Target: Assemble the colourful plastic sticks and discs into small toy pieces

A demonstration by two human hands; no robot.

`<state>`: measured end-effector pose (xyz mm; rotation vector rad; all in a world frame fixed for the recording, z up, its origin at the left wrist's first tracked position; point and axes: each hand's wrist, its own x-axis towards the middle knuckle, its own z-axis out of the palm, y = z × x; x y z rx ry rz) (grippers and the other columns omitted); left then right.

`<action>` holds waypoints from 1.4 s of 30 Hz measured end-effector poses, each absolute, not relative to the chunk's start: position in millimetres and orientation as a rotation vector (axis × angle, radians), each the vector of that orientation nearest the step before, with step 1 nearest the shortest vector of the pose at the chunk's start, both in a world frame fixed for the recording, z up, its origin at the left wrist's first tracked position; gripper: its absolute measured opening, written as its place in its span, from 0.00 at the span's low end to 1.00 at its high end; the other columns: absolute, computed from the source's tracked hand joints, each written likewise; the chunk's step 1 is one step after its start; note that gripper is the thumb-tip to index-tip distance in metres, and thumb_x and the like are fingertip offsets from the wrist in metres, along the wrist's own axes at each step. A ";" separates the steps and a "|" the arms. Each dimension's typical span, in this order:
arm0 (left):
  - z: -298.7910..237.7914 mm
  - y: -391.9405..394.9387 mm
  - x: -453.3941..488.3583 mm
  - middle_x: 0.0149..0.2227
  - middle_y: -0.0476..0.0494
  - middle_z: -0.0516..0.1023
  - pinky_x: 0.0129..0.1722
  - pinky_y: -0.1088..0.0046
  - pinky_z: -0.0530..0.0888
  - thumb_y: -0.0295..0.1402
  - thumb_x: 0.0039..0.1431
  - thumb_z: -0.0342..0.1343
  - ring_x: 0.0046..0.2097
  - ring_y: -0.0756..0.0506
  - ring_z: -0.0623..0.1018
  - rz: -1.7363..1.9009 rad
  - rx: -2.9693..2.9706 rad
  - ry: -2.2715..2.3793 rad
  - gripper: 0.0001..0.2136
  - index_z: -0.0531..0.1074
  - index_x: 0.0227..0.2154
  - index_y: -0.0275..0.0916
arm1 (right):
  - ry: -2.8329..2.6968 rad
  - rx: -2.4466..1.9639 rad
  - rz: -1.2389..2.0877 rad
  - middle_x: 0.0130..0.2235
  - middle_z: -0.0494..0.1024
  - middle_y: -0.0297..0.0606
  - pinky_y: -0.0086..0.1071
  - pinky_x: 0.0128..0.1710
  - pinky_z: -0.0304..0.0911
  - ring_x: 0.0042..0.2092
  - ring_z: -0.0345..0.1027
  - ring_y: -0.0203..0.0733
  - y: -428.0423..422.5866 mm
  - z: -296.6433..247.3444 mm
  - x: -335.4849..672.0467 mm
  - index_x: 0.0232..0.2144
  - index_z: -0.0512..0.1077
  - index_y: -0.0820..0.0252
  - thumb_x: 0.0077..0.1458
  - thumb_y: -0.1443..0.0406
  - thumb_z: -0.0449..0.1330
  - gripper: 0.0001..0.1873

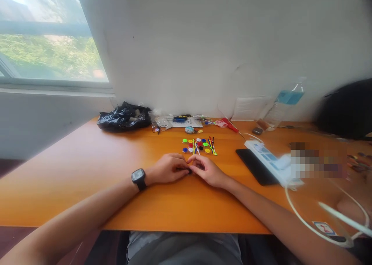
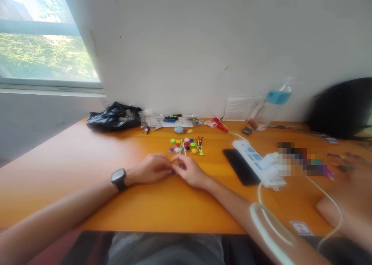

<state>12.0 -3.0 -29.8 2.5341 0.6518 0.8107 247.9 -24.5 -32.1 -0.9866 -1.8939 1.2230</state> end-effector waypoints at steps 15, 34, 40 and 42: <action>-31.2 -4.3 15.5 0.34 0.44 0.80 0.39 0.73 0.71 0.34 0.67 0.59 0.36 0.47 0.77 0.808 2.513 0.686 0.07 0.82 0.36 0.40 | -1.953 -0.977 1.170 0.30 0.69 0.30 0.32 0.32 0.56 0.31 0.62 0.38 -20.2 -37.1 247.4 0.43 0.72 0.58 0.64 0.54 0.64 0.15; -26.2 -10.2 20.7 0.33 0.46 0.82 0.33 0.75 0.68 0.32 0.61 0.62 0.32 0.49 0.77 0.776 2.384 0.825 0.06 0.84 0.32 0.40 | -1.966 -1.000 1.191 0.30 0.72 0.31 0.31 0.31 0.58 0.31 0.63 0.38 -14.4 -35.9 248.2 0.41 0.73 0.58 0.59 0.57 0.68 0.13; -28.5 -9.7 20.7 0.31 0.47 0.82 0.33 0.75 0.69 0.32 0.60 0.63 0.31 0.49 0.77 0.770 2.353 0.849 0.05 0.82 0.31 0.39 | -1.941 -0.989 1.236 0.29 0.71 0.31 0.31 0.31 0.58 0.31 0.64 0.38 -12.9 -35.7 246.0 0.39 0.74 0.58 0.57 0.57 0.69 0.13; -28.6 -10.0 20.8 0.30 0.47 0.82 0.32 0.76 0.68 0.33 0.60 0.63 0.30 0.50 0.76 0.761 2.340 0.861 0.05 0.81 0.31 0.39 | -1.928 -0.972 1.259 0.29 0.71 0.31 0.31 0.32 0.58 0.31 0.64 0.37 -11.0 -37.7 246.0 0.39 0.74 0.59 0.57 0.57 0.69 0.14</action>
